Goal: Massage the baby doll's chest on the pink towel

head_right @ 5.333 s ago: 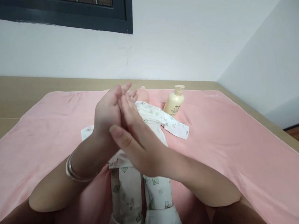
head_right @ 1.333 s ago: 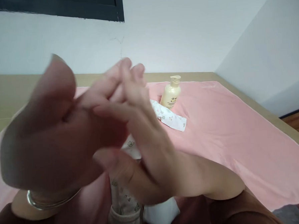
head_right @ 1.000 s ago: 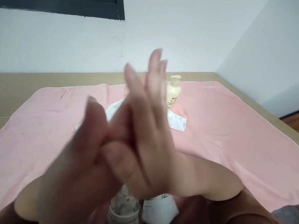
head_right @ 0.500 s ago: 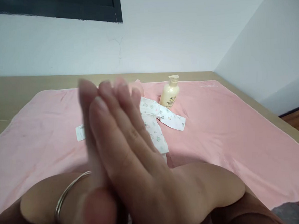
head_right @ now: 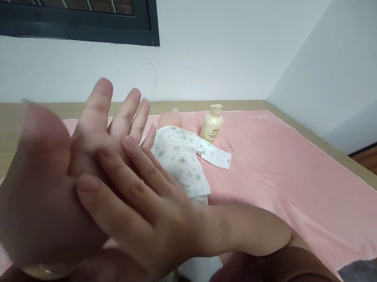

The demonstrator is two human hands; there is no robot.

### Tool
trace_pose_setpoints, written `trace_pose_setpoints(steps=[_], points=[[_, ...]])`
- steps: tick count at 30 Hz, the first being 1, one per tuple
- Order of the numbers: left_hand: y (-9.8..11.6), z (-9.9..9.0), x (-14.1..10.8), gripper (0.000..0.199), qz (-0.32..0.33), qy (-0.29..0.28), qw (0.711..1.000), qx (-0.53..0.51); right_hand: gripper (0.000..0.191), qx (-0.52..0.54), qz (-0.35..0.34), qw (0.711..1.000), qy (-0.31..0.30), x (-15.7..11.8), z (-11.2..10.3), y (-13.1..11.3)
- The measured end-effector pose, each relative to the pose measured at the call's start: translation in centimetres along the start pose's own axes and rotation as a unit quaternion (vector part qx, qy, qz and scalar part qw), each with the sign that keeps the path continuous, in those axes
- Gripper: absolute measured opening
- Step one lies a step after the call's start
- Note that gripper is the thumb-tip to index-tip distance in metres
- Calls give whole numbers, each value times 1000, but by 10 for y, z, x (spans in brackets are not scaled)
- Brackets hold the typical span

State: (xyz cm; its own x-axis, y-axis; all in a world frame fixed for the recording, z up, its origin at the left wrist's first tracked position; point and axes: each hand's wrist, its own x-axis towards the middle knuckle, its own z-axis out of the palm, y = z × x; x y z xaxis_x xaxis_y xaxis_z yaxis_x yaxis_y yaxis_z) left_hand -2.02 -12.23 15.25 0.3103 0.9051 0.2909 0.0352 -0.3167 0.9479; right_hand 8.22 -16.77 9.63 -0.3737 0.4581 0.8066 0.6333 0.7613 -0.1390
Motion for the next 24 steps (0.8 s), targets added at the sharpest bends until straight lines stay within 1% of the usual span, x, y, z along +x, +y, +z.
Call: trace_pose_setpoints(steps=[1,2,3,4,5,6,7,8,9,11,12,13,15,19,21,24], points=[[-4,-5,11,64,-7,-21,1000,-15,55,35,-23,998,36,4,-8,2],[-13,-9,21,63,-4,-29,999,-17,55,61,-10,997,53,7,-16,6],[-27,-11,32,62,21,-25,999,11,56,74,1,995,69,10,-23,12],[-43,-11,43,60,26,-5,999,19,56,78,22,994,79,11,-27,19],[-62,-10,53,60,7,28,999,21,54,73,40,992,98,13,-29,28],[-81,-9,62,60,-7,67,997,37,50,67,41,989,123,14,-27,39],[-99,-8,70,59,0,83,994,74,44,56,51,986,149,14,-21,50],[-116,-7,76,61,34,74,990,118,38,40,59,984,161,14,-12,62],[-131,-6,81,60,50,58,983,164,33,24,62,986,154,12,-1,74],[-155,-5,87,58,73,23,970,231,34,-17,129,988,83,7,23,95],[-165,-5,88,55,88,18,963,253,35,-37,145,987,53,3,33,104],[-173,-5,88,54,99,18,959,266,38,-49,167,985,16,-1,43,110],[-186,-5,87,51,108,29,955,274,45,-65,181,981,-32,-10,56,119],[-200,-3,85,46,95,45,962,252,52,-81,200,973,-76,-18,68,128],[-202,-3,84,43,100,56,964,242,52,-73,226,964,-121,-17,69,136],[-204,-4,83,41,99,62,965,235,53,-52,252,948,-190,-13,68,154]])
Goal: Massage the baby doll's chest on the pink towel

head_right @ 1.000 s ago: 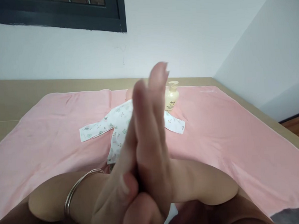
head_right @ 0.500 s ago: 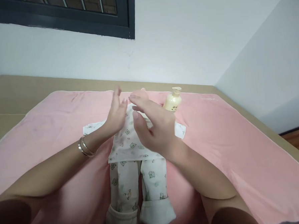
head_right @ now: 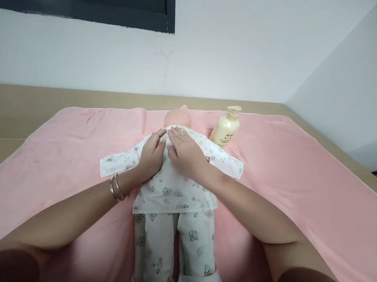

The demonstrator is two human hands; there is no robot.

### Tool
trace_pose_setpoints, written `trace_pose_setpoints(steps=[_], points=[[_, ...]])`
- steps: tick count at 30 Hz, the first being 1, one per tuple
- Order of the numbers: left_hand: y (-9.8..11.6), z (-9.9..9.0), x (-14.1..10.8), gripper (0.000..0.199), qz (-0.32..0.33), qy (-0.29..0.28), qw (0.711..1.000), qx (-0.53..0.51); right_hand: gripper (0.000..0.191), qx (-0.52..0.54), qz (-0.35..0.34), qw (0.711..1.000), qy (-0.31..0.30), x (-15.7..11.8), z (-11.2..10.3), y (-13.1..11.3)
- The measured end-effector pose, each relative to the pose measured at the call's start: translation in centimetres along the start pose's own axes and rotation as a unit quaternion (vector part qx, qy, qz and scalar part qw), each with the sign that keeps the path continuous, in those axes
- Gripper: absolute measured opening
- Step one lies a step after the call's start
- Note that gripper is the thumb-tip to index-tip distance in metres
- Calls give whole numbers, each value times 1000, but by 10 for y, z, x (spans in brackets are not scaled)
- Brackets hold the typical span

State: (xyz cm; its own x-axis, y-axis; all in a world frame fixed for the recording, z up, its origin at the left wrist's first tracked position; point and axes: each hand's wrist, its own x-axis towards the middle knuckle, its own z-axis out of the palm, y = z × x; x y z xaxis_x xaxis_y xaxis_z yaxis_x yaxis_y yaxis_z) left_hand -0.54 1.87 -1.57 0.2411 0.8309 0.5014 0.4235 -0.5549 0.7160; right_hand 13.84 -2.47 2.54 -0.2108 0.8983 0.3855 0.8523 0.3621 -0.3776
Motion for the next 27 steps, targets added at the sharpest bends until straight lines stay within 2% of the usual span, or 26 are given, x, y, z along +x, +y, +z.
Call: trace_pose_setpoints(steps=[4,7,9,11,13,14,15,18,20,21,25,27], points=[[-2,-3,-3,40,15,-11,1000,11,60,-12,53,998,-38,6,-6,16],[-4,-4,-5,39,24,-14,999,18,63,-72,82,994,-32,-5,-7,8],[-6,-4,-5,38,25,-17,999,23,58,-114,47,992,-24,-16,-6,-6],[-7,-4,-5,39,29,-22,999,27,53,-123,-18,992,-32,-23,-6,-17],[-8,-4,-5,39,35,-23,999,31,50,-100,-59,992,-58,-22,-8,-18],[-7,-4,-5,39,37,-21,999,33,50,-85,-58,992,-71,-18,-9,-14],[-7,-4,-5,40,38,-19,999,34,51,-73,-39,994,-77,-13,-11,-8],[-4,-5,-5,40,36,-23,998,38,64,-55,82,993,-68,0,-14,8],[-4,-4,-5,39,39,-27,998,41,70,-68,137,987,-54,-1,-14,7],[-4,-4,-6,38,42,-27,998,42,69,-81,139,986,-50,-5,-13,3],[-8,-3,-5,37,49,-19,998,39,58,-123,15,991,-55,-30,-10,-26],[-9,-2,-4,37,49,-16,998,37,53,-119,-34,990,-73,-32,-10,-30]])
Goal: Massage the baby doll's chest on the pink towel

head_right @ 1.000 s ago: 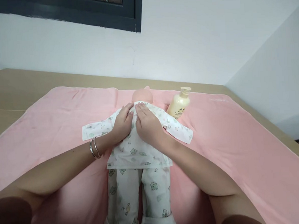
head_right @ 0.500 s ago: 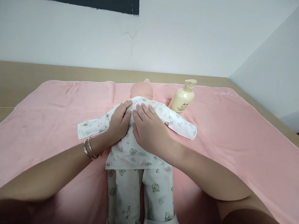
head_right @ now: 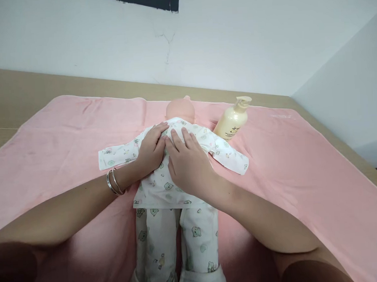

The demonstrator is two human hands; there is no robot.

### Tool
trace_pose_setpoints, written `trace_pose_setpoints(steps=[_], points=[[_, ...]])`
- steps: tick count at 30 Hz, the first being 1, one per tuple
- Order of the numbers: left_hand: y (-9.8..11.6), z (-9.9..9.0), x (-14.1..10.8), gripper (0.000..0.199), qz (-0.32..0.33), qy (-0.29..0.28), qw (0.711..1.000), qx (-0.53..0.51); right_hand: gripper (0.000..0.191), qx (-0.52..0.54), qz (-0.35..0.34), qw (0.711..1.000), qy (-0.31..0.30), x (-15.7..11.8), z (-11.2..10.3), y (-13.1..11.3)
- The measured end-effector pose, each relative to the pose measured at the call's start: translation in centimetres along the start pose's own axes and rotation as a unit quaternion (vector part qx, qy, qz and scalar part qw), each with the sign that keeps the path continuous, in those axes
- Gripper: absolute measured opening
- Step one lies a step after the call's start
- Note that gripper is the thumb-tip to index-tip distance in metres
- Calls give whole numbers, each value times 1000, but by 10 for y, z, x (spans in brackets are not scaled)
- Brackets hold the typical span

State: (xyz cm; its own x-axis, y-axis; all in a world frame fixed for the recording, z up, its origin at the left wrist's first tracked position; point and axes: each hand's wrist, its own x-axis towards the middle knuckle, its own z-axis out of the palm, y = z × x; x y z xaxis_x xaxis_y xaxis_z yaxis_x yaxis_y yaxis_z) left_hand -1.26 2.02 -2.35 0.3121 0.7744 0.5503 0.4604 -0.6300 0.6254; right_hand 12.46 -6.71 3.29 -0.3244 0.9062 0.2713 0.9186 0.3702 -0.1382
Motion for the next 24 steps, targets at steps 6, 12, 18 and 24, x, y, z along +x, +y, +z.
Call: trace_pose_setpoints(steps=[6,12,18,24], points=[[3,-1,-1,38,-4,-7,1000,4,57,57,82,995,-25,28,1,39],[8,-5,6,39,5,-30,999,30,56,-17,62,998,12,5,5,3],[27,-11,6,44,-3,-84,990,109,54,36,53,998,-13,21,6,20],[24,-4,-5,49,-8,-72,991,114,55,-2,102,994,37,22,10,21]])
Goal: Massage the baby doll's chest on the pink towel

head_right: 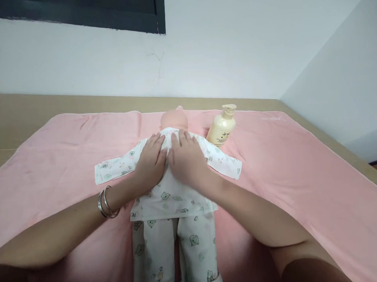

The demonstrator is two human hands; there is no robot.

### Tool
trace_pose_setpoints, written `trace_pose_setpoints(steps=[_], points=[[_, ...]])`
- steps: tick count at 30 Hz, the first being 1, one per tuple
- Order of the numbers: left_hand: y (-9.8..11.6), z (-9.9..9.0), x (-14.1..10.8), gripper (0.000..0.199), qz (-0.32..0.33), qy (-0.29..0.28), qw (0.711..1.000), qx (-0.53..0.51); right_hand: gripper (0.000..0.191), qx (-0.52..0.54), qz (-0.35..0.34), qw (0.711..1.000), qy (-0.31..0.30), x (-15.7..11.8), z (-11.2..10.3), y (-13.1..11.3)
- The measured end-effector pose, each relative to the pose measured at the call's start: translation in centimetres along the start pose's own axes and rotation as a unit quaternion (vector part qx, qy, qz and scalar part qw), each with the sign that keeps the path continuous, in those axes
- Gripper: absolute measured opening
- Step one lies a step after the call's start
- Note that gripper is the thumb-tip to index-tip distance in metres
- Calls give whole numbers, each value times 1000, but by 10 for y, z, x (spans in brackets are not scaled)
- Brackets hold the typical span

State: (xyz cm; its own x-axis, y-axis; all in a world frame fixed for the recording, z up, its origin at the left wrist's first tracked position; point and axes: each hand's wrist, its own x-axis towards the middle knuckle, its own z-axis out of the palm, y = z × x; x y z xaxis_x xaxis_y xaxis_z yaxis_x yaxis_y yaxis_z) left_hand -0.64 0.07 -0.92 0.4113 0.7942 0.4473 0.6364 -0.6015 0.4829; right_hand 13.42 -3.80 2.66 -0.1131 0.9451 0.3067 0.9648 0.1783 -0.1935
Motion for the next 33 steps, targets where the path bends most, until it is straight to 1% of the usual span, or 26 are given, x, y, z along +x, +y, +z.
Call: trace_pose_setpoints(steps=[3,5,7,11,13,14,16,19,21,23,25,28,30,32,33], points=[[0,0,-1,51,7,-9,1000,-11,54,-9,-59,998,4,-18,-2,-17],[5,-2,-3,53,-7,-15,1000,-6,54,3,-64,998,-7,-17,-3,-17],[13,-5,-7,54,-23,-29,999,-1,54,19,-46,999,-21,-6,-4,-7],[25,-8,-16,58,-38,-61,997,-18,60,62,37,997,-22,21,-3,22],[25,-8,-16,58,-50,-63,996,-30,62,66,69,995,-21,24,-2,27],[23,-8,-14,58,-56,-62,996,-35,62,56,73,995,-22,21,-2,26],[16,-8,-5,58,-62,-59,995,-47,60,25,51,998,-28,11,-1,17],[2,-8,12,56,-71,-55,994,-65,59,-4,-19,999,-28,-6,-3,-1],[-4,-8,18,56,-77,-58,994,-60,60,5,-28,999,-39,-10,-5,-5],[-3,-7,16,56,-69,-51,996,-33,62,31,1,997,-66,-3,-7,0],[6,-6,5,56,-48,-37,998,-2,65,65,38,993,-89,9,-8,12],[20,-6,-14,57,-10,-32,999,21,67,98,60,989,-89,23,-7,24],[21,-6,-17,56,12,-37,999,20,64,85,61,991,-82,21,-7,21],[15,-7,-9,54,18,-36,999,12,61,33,57,995,-70,10,-9,11],[11,-7,-3,53,10,-35,999,7,61,-1,51,997,-64,3,-10,5]])
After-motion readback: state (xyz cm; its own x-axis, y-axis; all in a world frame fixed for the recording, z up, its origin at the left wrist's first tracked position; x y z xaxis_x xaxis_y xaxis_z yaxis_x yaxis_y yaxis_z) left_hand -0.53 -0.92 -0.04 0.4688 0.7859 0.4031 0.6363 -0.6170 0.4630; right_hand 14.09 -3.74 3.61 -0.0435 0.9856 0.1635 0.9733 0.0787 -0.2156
